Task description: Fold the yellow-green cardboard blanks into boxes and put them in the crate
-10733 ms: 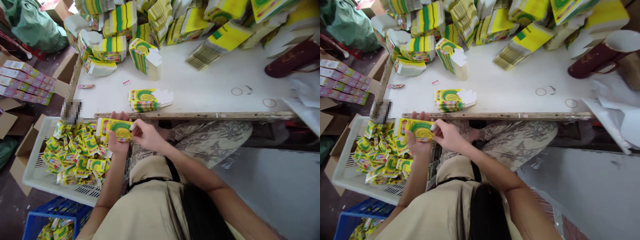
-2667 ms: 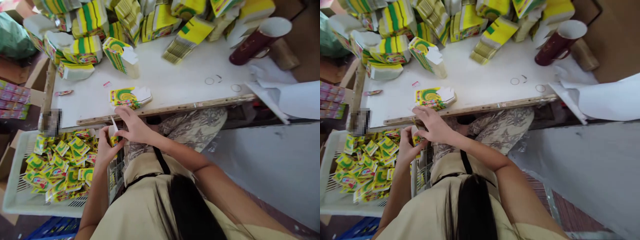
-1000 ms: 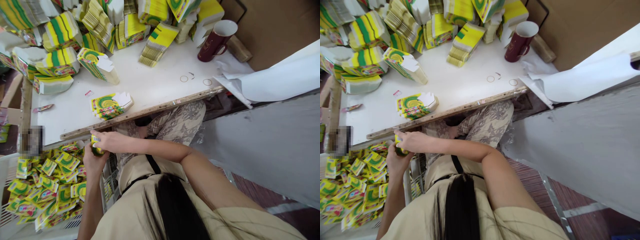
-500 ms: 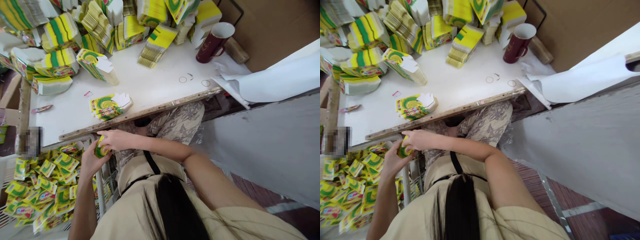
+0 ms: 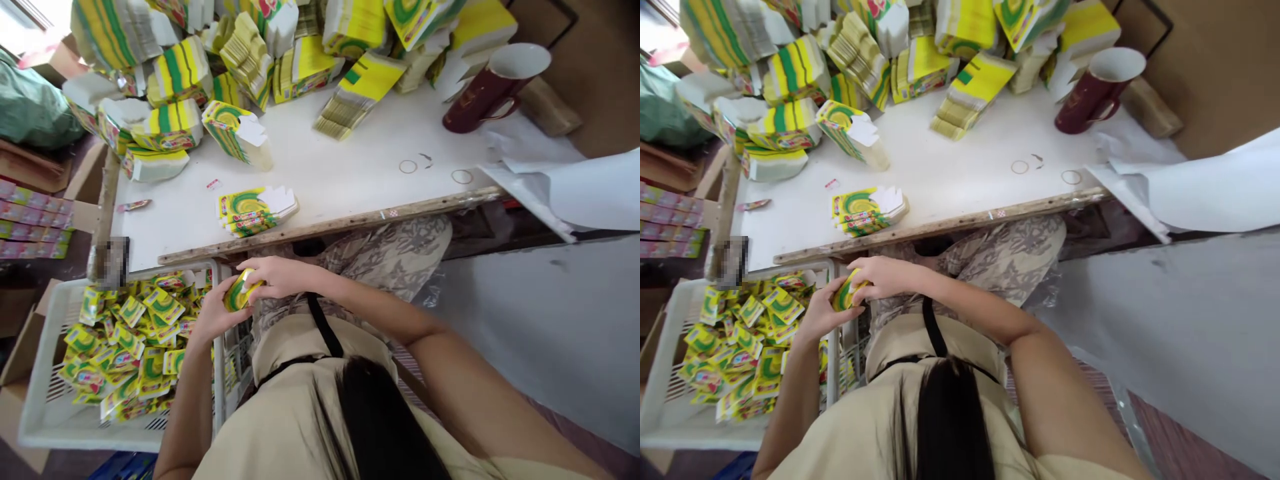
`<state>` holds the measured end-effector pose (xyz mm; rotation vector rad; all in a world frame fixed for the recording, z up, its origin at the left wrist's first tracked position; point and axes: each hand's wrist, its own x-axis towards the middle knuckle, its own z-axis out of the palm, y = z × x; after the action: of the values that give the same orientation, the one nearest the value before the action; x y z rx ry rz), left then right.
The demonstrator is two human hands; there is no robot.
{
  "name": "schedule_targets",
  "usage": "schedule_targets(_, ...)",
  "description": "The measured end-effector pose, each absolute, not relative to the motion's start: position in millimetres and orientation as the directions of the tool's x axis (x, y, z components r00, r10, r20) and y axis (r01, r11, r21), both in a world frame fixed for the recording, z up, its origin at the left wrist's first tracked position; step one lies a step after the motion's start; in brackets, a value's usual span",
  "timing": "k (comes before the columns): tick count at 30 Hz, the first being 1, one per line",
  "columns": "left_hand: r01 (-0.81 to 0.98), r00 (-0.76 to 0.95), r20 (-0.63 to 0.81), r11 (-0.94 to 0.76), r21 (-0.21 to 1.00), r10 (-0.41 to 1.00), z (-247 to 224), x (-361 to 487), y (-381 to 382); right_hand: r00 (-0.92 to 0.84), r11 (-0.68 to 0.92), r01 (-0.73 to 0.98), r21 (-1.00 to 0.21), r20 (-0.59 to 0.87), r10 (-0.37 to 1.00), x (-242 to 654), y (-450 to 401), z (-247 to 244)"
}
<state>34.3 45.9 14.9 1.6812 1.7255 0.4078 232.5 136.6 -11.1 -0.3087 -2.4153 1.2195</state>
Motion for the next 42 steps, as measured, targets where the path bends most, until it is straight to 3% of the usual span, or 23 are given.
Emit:
schedule_targets(5, 0.744, -0.002, -0.228, 0.153, 0.651, 0.974, 5, 45, 42, -0.781, 0.485, 0.002, -0.874, 0.301, 0.546, 215, 122, -22)
schedule_targets(8, 0.754, -0.053, -0.245, 0.200, 0.625, 0.968, 5, 35, 35, -0.794, 0.500, -0.006, -0.866, 0.309, 0.524, 212, 125, -16)
schedule_targets(10, 0.806, -0.148, -0.226, 0.250, 0.537, 0.963, 9, 13, 27, -0.768, 0.550, 0.013, -0.835, 0.344, 0.540, 216, 139, -4)
schedule_targets(12, 0.865, -0.313, -0.129, 0.338, 0.371, 0.941, 16, -20, 16, -0.661, 0.583, 0.164, -0.796, 0.350, 0.663, 222, 161, 9)
schedule_targets(14, 0.880, -0.451, 0.019, 0.440, 0.181, 0.893, 21, -53, 5, -0.516, 0.535, 0.446, -0.718, 0.282, 0.809, 228, 185, 19)
schedule_targets(17, 0.868, -0.495, 0.133, 0.483, 0.115, 0.859, 20, -80, -5, -0.437, 0.438, 0.734, -0.519, 0.133, 0.890, 231, 207, 23)
schedule_targets(19, 0.896, -0.421, 0.132, 0.389, 0.212, 0.897, 12, -73, -2, -0.437, 0.424, 0.791, -0.440, 0.078, 0.896, 230, 212, 23)
schedule_targets(23, 0.869, -0.144, 0.086, 0.084, 0.487, 0.986, -1, -13, 21, -0.399, 0.401, 0.800, -0.446, 0.105, 0.911, 228, 209, 29)
schedule_targets(26, 0.711, 0.137, 0.069, -0.147, 0.688, 0.988, 6, 47, 36, -0.450, 0.486, 0.745, -0.456, 0.194, 0.872, 220, 205, 38)
schedule_targets(28, 0.572, 0.315, 0.143, -0.308, 0.760, 0.938, 20, 82, 42, -0.517, 0.574, 0.702, -0.422, 0.253, 0.818, 209, 204, 42)
schedule_targets(33, 0.206, 0.580, 0.334, -0.531, 0.822, 0.743, 63, 144, 54, -0.654, 0.764, 0.595, -0.249, 0.401, 0.641, 170, 194, 48)
schedule_targets(42, -0.096, 0.786, 0.450, -0.635, 0.766, 0.424, 91, 222, 59, -0.809, 0.926, 0.370, -0.071, 0.465, 0.359, 134, 160, 62)
